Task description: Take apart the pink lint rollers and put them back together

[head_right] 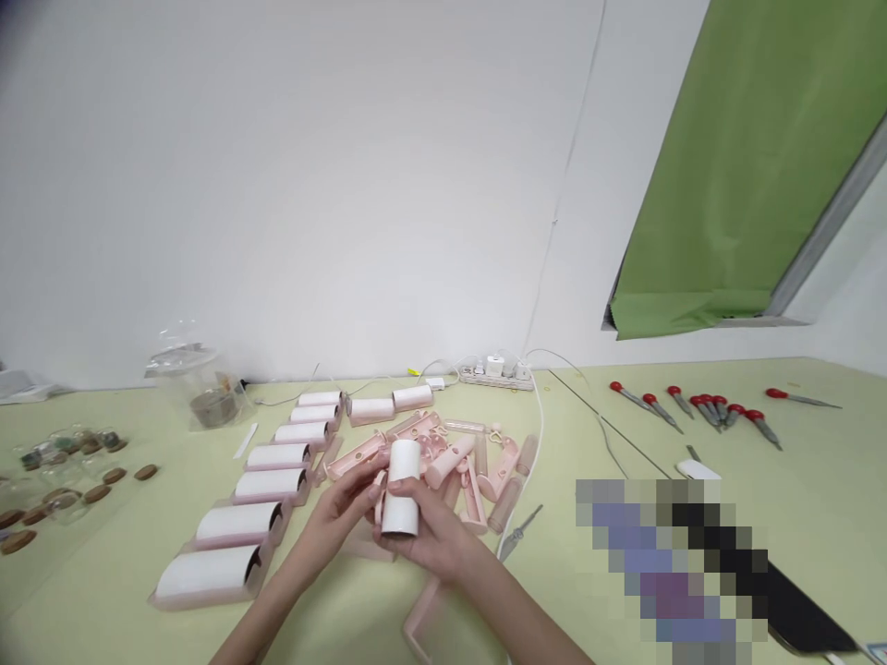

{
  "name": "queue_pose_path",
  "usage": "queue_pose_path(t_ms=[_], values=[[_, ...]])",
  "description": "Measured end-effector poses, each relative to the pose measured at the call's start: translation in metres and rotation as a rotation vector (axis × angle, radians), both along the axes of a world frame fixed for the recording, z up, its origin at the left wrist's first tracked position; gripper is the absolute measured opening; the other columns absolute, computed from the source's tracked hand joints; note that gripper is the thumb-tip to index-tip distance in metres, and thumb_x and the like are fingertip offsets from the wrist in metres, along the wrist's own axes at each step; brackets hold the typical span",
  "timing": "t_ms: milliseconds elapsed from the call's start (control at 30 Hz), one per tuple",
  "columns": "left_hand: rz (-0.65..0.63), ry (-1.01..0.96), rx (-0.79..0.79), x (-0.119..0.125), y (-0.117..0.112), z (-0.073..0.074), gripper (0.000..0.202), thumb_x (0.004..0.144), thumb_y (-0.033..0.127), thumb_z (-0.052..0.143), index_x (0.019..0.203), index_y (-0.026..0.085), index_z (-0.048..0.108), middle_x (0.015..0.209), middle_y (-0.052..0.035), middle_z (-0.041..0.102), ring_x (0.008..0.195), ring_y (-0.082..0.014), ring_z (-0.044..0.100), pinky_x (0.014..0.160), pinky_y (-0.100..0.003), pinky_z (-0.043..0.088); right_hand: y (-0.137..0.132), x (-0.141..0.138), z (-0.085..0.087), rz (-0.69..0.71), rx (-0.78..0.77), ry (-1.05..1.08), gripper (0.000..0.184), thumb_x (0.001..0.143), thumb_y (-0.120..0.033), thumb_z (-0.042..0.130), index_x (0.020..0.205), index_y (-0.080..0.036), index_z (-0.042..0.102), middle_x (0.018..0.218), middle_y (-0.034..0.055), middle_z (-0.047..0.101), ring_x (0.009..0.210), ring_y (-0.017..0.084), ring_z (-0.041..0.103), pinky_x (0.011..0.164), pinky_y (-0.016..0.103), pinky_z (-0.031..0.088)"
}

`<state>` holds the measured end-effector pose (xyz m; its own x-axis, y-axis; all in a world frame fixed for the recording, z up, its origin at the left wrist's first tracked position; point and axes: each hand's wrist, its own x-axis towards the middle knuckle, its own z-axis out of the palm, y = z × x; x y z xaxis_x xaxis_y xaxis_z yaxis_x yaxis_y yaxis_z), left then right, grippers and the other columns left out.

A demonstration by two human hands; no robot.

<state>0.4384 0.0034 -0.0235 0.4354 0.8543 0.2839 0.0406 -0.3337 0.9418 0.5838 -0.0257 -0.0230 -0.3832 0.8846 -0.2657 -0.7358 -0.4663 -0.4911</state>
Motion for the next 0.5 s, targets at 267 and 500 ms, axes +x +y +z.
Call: queue_pose_path(t_ms=[267, 500], values=[[0.283, -0.339, -0.230, 0.007, 0.015, -0.007, 0.032, 0.070, 0.040, 0.060, 0.092, 0.017, 0.066, 0.103, -0.0065, 0.064, 0.100, -0.0228, 0.055, 0.085, -0.034, 0.046, -0.006, -0.004, -0.003, 0.052, 0.101, -0.180, 0.029, 0.070, -0.026, 0.059, 0.093, -0.013, 0.047, 0.070, 0.0028, 0.059, 0.066, 0.012, 0.058, 0.055, 0.020, 0.044], [0.140, -0.186, -0.297, 0.003, 0.011, -0.005, 0.037, 0.074, 0.044, 0.055, 0.095, 0.016, 0.066, 0.097, -0.0081, 0.066, 0.085, -0.0212, 0.060, 0.075, -0.029, 0.048, -0.020, -0.006, -0.009, 0.348, 0.175, -0.279, 0.027, 0.064, -0.030, 0.056, 0.084, -0.013, 0.047, 0.058, 0.0011, 0.057, 0.053, 0.012, 0.055, 0.042, 0.019, 0.044]])
